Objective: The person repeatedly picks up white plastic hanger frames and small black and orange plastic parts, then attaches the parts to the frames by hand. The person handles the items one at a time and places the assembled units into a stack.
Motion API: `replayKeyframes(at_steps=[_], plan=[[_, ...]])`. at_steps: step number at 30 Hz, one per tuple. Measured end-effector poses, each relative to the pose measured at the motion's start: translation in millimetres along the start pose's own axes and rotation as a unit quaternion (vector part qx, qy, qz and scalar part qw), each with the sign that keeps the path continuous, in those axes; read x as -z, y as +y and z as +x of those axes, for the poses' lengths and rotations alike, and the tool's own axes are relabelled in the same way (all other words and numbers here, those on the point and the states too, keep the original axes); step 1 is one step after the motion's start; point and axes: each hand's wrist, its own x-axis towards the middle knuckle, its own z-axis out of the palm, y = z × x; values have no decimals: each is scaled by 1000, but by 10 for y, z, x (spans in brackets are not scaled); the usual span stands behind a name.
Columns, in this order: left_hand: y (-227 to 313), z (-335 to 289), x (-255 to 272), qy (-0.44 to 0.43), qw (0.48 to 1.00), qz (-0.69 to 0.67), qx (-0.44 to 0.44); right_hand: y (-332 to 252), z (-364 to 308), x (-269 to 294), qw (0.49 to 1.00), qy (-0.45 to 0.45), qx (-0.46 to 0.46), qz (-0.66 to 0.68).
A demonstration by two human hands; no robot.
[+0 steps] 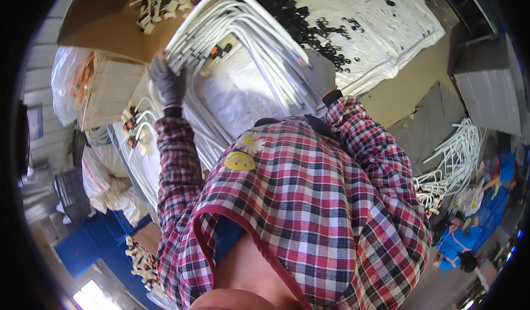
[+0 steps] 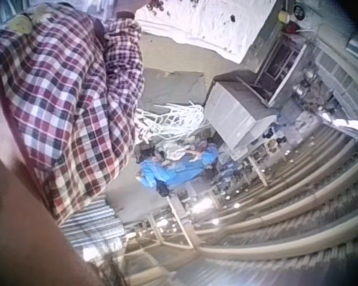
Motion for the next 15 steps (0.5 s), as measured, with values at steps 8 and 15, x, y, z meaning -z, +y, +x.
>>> replayKeyframes(at_steps=[8,15], plan=[[-114,720,935,-310,885,-342,51,15,34,426,983,-91,17,159],[-266,478,1633,-389,833,-300,256,775,574,358,978,130,-155,-51]])
